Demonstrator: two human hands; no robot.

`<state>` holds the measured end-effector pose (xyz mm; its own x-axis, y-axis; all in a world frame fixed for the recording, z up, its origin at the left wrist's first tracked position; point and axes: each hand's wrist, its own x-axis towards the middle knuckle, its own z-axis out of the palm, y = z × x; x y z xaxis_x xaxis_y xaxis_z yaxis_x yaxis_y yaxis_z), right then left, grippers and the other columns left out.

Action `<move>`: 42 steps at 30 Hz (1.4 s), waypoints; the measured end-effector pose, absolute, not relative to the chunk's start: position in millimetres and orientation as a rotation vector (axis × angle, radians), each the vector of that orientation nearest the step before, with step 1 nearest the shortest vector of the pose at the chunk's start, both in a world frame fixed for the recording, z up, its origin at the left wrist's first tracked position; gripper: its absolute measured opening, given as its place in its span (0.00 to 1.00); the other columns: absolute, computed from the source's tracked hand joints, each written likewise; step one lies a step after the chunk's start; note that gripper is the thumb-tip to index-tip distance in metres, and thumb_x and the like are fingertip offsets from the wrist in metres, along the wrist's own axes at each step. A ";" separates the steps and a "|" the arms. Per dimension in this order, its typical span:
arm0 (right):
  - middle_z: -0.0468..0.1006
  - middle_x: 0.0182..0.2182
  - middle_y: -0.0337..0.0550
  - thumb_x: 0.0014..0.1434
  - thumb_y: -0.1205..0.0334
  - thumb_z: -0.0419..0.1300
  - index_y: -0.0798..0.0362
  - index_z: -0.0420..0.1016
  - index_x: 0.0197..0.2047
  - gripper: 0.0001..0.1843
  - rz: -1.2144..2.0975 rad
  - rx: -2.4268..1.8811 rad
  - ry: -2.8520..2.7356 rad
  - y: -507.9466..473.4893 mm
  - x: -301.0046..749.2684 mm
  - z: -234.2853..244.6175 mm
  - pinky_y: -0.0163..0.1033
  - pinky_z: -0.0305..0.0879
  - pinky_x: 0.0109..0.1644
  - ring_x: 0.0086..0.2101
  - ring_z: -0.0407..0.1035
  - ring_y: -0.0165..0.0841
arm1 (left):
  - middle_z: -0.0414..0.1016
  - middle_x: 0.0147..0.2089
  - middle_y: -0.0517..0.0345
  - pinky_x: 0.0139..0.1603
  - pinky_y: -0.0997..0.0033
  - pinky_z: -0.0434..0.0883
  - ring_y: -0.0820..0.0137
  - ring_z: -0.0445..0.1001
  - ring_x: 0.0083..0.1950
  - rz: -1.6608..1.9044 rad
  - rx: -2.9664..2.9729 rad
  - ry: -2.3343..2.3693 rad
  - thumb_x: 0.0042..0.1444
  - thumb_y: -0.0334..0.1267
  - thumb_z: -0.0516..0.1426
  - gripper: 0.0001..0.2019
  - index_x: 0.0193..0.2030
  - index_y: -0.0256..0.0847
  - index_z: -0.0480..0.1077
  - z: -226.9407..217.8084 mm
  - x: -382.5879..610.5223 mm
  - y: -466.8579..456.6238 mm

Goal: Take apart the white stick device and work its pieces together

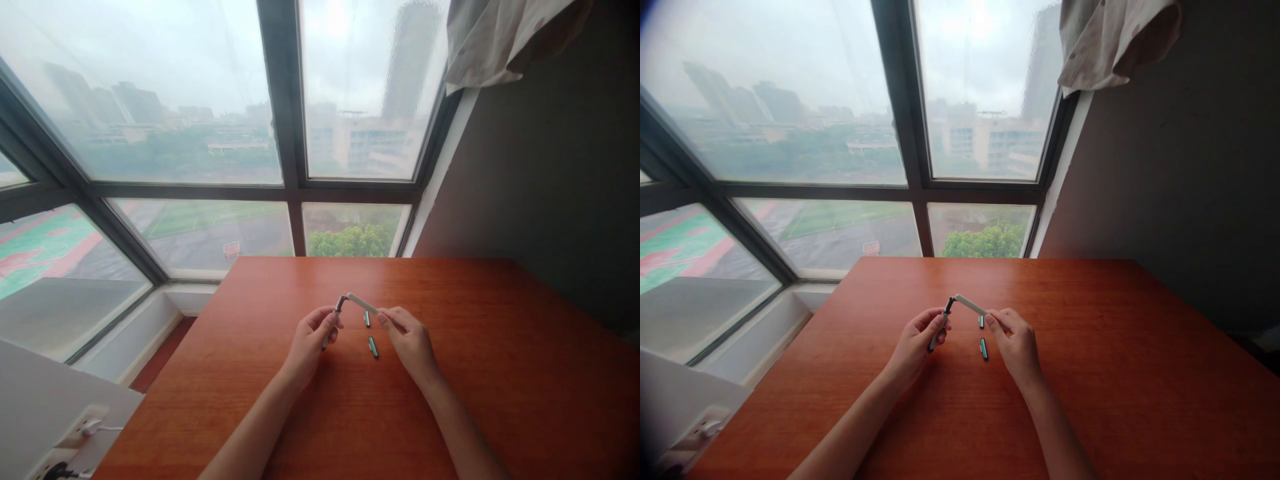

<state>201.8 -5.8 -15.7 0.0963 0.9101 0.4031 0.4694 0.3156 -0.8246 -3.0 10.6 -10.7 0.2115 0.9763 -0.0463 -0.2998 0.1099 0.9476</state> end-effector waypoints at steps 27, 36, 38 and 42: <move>0.77 0.31 0.44 0.61 0.50 0.54 0.53 0.79 0.38 0.18 0.565 -1.333 -1.525 -6.9 202.5 -12.8 0.37 0.65 0.36 0.33 0.70 0.36 | 0.72 0.32 0.55 0.26 0.76 0.59 0.76 0.63 0.26 1.152 1.038 0.886 0.52 0.47 0.60 0.16 0.41 0.37 0.72 -8.7 -4.4 11.4; 0.77 0.30 0.43 0.61 0.50 0.54 0.53 0.79 0.38 0.18 0.583 -1.329 -1.526 -7.2 201.5 -12.8 0.36 0.63 0.34 0.31 0.69 0.35 | 0.72 0.32 0.54 0.27 0.76 0.59 0.76 0.63 0.26 1.156 1.067 0.872 0.53 0.45 0.60 0.15 0.42 0.36 0.72 -9.6 -4.0 11.8; 0.77 0.30 0.43 0.61 0.49 0.54 0.53 0.79 0.38 0.18 0.577 -1.337 -1.524 -6.9 202.0 -13.3 0.36 0.63 0.34 0.31 0.69 0.35 | 0.72 0.32 0.55 0.27 0.75 0.59 0.76 0.63 0.26 1.155 1.072 0.877 0.53 0.45 0.60 0.15 0.42 0.36 0.72 -9.8 -4.1 12.2; 0.77 0.30 0.43 0.60 0.49 0.54 0.53 0.79 0.38 0.18 0.576 -1.337 -1.516 -6.5 202.2 -13.5 0.36 0.63 0.34 0.31 0.70 0.35 | 0.72 0.32 0.54 0.27 0.75 0.60 0.75 0.64 0.26 1.155 1.077 0.884 0.52 0.46 0.60 0.16 0.42 0.36 0.72 -8.9 -4.3 12.2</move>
